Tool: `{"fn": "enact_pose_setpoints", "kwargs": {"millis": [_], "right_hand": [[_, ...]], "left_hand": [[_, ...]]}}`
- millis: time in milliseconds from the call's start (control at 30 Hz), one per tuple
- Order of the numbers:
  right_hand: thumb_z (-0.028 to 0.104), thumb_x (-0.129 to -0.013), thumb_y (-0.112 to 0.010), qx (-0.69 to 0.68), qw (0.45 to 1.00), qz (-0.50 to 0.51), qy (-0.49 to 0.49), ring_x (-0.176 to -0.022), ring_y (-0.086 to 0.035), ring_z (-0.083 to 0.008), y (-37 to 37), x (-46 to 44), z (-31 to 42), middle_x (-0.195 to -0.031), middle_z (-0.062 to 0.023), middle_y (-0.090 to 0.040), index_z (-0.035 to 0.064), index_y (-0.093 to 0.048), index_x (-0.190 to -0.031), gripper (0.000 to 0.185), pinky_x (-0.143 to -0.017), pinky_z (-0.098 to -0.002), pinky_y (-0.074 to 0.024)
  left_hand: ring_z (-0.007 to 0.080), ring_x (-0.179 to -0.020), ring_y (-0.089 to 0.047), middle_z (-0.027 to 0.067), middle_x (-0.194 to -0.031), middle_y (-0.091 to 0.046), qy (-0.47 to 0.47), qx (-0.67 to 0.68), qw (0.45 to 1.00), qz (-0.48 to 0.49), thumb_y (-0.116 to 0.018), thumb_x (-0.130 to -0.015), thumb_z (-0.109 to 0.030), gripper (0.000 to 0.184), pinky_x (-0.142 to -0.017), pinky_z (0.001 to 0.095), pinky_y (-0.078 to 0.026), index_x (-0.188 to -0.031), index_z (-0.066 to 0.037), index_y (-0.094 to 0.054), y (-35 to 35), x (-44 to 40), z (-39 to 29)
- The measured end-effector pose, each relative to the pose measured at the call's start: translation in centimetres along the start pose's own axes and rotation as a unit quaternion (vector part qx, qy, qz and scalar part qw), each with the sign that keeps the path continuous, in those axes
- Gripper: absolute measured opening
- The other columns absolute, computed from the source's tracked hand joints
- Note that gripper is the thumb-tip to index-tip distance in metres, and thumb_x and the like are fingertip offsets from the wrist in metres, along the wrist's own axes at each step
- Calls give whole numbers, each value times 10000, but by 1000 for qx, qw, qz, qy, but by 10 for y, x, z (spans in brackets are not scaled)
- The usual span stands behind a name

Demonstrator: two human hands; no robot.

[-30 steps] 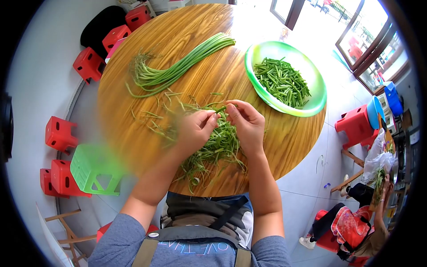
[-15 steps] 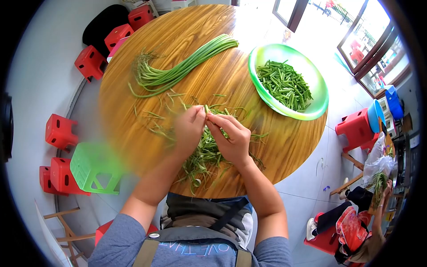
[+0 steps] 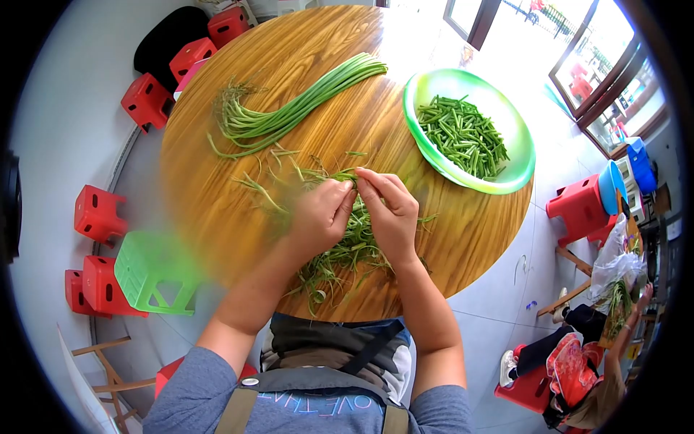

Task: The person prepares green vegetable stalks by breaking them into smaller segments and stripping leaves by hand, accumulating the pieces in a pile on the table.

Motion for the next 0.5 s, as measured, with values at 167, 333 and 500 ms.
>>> {"fn": "enact_pose_setpoints", "kwargs": {"millis": [167, 333, 500], "right_hand": [[131, -876, -582, -12, 995, 60, -77, -819, -514, -58, 5, -3, -4, -887, -18, -575, -13, -638, -1019, 211, -734, -207, -407], [169, -886, -575, -10, 982, 109, -151, -811, -505, -75, 10, -8, -6, -874, -12, -558, -26, -627, -1028, 247, -729, -209, -396], [175, -884, -584, 48, 990, 82, -109, -824, -514, -82, 15, -8, -10, -873, -1, -552, -10, -630, -1007, 227, -722, -209, -400]], "left_hand": [[279, -559, -537, 116, -716, -539, -47, -27, 998, 35, -589, -797, -25, 114, -481, 362, -418, -902, 19, -584, 2, -1, 0], [275, -560, -545, 108, -723, -534, -73, -24, 992, 99, -588, -793, -54, 146, -484, 363, -430, -928, 0, -582, 5, -5, -2], [276, -574, -563, 105, -719, -536, -35, -58, 987, 149, -585, -798, -73, 153, -504, 363, -454, -940, -18, -594, -1, 2, 1]]}}
Point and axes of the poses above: each hand's wrist, its own x-axis away from the middle knuckle, its own y-axis out of the back of the hand, z = x × y, the point moved 2 cm from there along -x, towards the middle knuckle
